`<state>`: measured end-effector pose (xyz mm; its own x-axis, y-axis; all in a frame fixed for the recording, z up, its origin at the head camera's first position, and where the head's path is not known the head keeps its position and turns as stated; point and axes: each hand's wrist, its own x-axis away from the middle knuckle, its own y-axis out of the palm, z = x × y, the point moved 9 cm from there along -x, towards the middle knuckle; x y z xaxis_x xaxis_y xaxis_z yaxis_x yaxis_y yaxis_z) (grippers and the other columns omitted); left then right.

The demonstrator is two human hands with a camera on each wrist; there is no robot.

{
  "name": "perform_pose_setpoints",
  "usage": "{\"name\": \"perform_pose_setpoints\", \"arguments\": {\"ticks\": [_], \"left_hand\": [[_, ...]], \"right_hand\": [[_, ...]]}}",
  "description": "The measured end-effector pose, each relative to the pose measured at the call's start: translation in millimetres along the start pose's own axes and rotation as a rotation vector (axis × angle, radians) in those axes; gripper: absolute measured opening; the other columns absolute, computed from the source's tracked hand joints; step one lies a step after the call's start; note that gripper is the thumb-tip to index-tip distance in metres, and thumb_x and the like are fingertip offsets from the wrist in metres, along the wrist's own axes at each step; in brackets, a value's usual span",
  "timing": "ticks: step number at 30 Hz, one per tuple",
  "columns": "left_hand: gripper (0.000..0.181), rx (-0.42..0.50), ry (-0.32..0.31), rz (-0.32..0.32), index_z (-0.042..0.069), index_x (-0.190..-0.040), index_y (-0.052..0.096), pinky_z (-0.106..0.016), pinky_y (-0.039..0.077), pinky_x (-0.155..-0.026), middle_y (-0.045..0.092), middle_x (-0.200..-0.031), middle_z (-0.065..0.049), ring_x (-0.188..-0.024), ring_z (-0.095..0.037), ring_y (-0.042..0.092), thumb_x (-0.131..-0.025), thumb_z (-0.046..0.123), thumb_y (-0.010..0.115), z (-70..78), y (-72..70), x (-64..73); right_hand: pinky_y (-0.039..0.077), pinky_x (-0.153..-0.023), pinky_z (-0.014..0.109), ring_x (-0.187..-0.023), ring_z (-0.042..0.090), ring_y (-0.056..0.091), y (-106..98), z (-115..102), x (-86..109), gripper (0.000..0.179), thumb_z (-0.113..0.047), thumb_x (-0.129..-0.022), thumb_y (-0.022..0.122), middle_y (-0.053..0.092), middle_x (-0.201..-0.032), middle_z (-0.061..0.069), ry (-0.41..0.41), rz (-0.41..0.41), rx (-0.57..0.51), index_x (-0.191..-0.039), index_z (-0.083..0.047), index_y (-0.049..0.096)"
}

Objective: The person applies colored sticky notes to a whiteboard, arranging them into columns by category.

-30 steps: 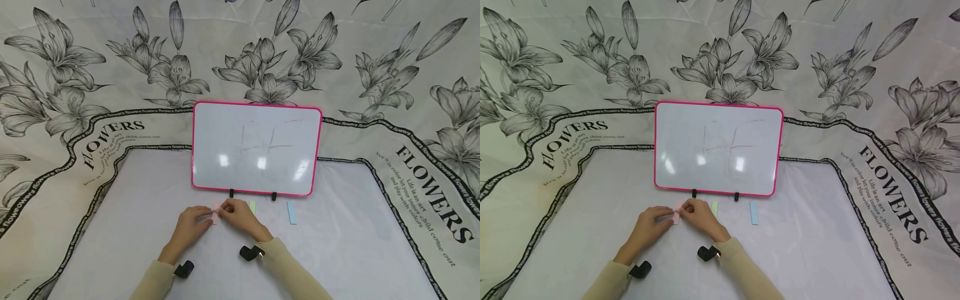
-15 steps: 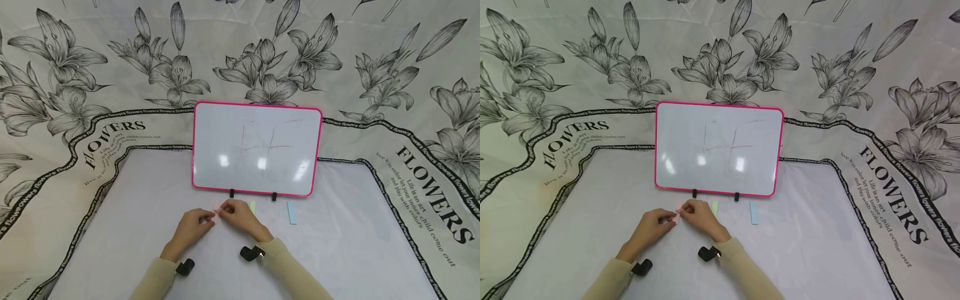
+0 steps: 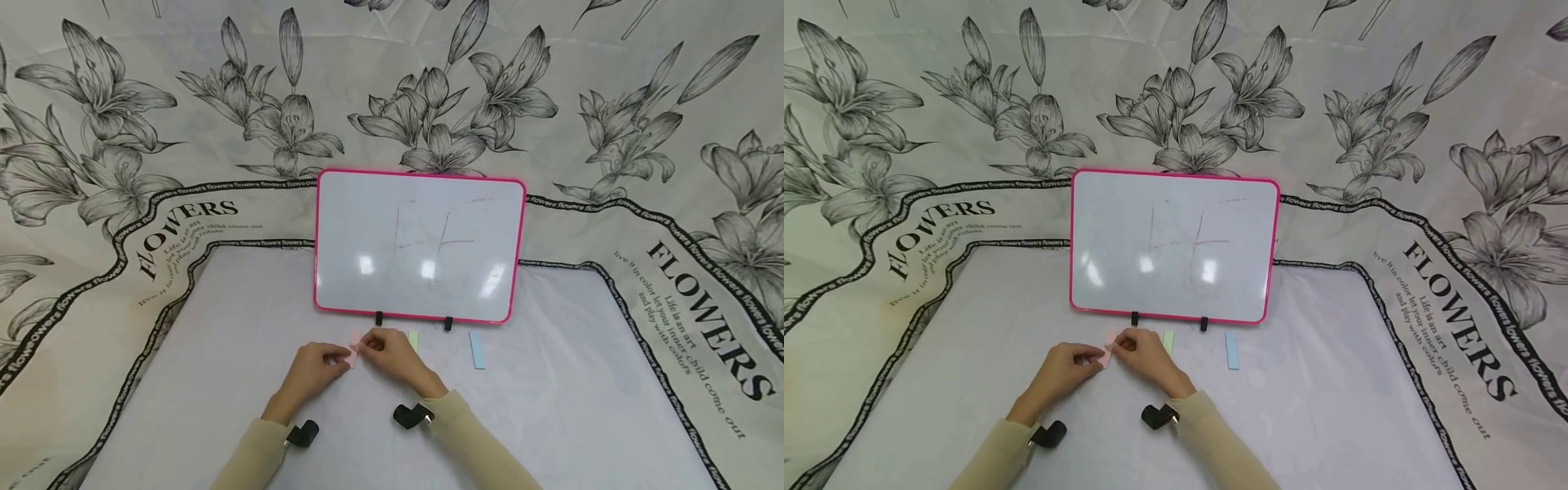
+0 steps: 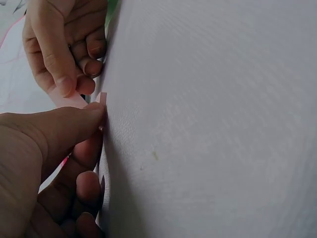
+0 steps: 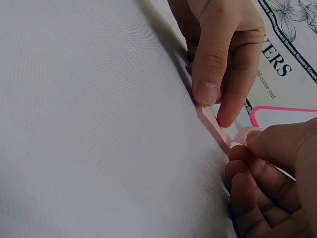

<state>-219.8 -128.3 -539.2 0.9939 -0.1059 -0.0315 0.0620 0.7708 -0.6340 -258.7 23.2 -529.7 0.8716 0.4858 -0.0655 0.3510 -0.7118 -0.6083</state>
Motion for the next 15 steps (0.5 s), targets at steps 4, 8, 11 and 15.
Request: {"name": "perform_pose_setpoints", "arguments": {"ticks": [4, 8, 11, 15], "left_hand": [[0.016, 0.012, 0.0, -0.002, 0.01, -0.101, 0.082, -0.021, 0.043, -0.058, 0.071, -0.079, 0.007, -0.065, -0.005, 0.052, -0.084, 0.008, 0.083, 1.5, -0.8, 1.0], [0.016, 0.003, 0.005, -0.007, 0.01, -0.101, 0.082, -0.021, 0.043, -0.058, 0.071, -0.078, 0.007, -0.065, -0.005, 0.052, -0.085, 0.008, 0.083, 2.0, -0.5, 0.6], [0.016, -0.001, 0.002, -0.011, 0.01, -0.1, 0.082, -0.021, 0.043, -0.058, 0.07, -0.077, 0.008, -0.065, -0.005, 0.052, -0.084, 0.008, 0.083, 1.8, -0.6, 0.3], [0.017, 0.009, -0.028, -0.021, 0.011, -0.1, 0.082, -0.022, 0.043, -0.059, 0.069, -0.077, 0.008, -0.066, -0.007, 0.053, -0.084, 0.008, 0.083, -0.7, -0.3, -1.3]], "right_hand": [[0.052, -0.071, 0.02, -0.076, 0.002, 0.063, -1.4, -0.3, 0.2, 0.008, -0.019, -0.097, 0.072, 0.075, -0.088, -0.001, -0.005, 0.009, 0.008, -0.097, -0.013, 0.077], [0.052, -0.069, 0.02, -0.075, 0.002, 0.063, -4.1, -0.8, 0.7, 0.008, -0.02, -0.096, 0.074, 0.075, -0.086, -0.002, -0.025, 0.031, 0.013, -0.095, -0.013, 0.077], [0.051, -0.068, 0.02, -0.074, 0.002, 0.063, -5.2, 0.2, 0.9, 0.008, -0.02, -0.096, 0.074, 0.075, -0.085, -0.002, -0.039, 0.044, 0.004, -0.095, -0.013, 0.078], [0.051, -0.068, 0.02, -0.074, 0.002, 0.063, -6.2, 5.7, 0.8, 0.006, -0.017, -0.096, 0.073, 0.075, -0.086, -0.001, -0.041, 0.064, -0.03, -0.098, -0.012, 0.077]]}}
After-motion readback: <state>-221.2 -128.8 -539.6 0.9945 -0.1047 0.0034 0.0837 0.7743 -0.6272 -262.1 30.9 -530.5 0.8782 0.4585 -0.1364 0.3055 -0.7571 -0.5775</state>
